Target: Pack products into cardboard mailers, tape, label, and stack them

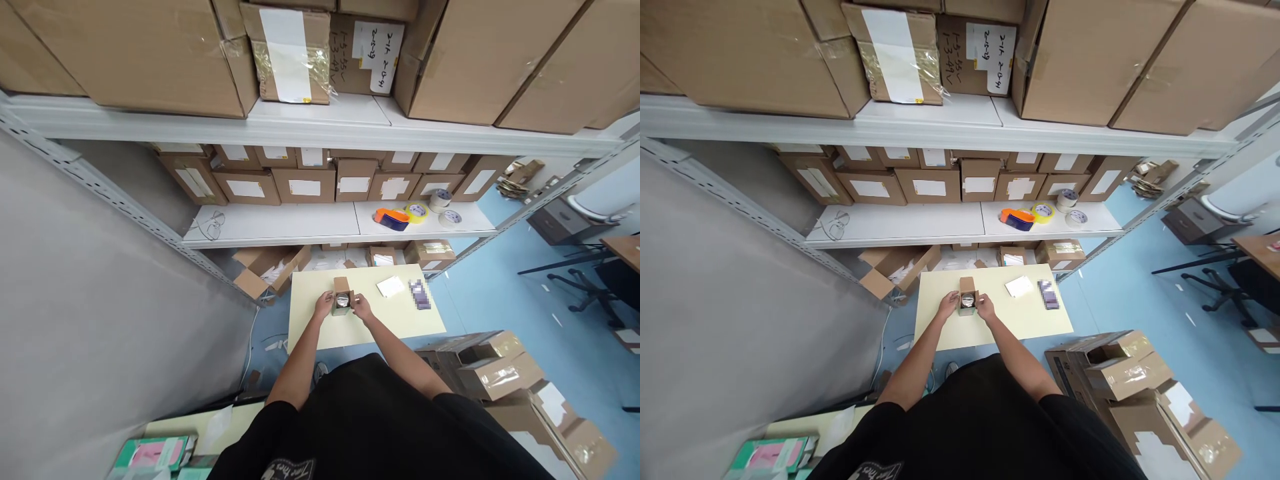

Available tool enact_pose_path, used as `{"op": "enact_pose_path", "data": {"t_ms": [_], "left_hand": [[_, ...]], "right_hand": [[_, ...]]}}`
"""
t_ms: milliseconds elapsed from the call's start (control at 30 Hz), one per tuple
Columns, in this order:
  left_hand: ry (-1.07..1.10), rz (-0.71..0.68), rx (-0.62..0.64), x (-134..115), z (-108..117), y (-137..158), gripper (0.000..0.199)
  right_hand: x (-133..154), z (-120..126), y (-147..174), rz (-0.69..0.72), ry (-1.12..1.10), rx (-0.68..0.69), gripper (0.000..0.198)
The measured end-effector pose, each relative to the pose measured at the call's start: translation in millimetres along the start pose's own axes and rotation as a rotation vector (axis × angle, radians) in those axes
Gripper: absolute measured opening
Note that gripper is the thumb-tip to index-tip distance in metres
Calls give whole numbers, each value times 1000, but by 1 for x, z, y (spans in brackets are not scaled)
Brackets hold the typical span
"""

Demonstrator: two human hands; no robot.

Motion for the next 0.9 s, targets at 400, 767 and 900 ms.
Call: {"op": "enact_pose_path", "data": {"t_ms": [400,767,900], "left_hand": [[120,-136,93,-9,-19,-3,44],[-63,-365,185,-21,-6,20,39],[-24,-349,196,-18,-9,22,37]], "right_hand": [[4,-20,20,176,199,115,42],[1,-4,32,29,-123,60,34],[-4,-6,27,58,-118,23,35]]}}
Point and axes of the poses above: each hand's wrist, its own y-axis away from the middle knuckle, its own z-axis out of the back of the hand, x = y × z, the point moved 8 cm from there along -y, towards the middle knuckle, and after that the axes turned 14 degrees about -y, right-handed, at the moved point
